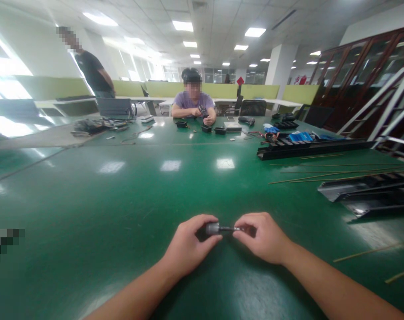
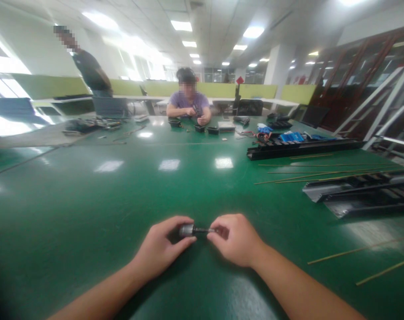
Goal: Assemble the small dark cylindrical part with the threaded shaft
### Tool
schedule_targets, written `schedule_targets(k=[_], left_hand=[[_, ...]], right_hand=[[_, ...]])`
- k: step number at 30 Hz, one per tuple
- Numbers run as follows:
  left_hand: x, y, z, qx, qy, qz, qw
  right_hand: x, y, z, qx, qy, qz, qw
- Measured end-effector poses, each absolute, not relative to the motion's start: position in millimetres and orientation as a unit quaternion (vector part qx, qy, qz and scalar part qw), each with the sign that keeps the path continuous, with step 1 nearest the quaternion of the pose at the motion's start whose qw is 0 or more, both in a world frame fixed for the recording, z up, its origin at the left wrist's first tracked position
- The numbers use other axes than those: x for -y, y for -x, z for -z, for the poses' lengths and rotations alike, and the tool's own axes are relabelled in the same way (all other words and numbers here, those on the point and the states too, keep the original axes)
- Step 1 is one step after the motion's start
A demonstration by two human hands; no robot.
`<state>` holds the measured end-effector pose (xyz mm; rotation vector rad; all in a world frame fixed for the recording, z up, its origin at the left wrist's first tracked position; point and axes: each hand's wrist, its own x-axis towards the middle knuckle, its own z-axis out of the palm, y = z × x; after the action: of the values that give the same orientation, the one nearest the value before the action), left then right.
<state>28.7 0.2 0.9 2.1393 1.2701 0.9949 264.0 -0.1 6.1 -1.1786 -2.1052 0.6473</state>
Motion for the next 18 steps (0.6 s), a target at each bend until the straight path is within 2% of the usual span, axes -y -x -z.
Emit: schedule_targets(k=[18], left_hand=[[-1.1,-29.1,-3.4,-0.456,-0.784,-0.36,0.22]], right_hand=[[-1.1,-265.8,-5.3,0.801,0.443,-0.244,0.319]])
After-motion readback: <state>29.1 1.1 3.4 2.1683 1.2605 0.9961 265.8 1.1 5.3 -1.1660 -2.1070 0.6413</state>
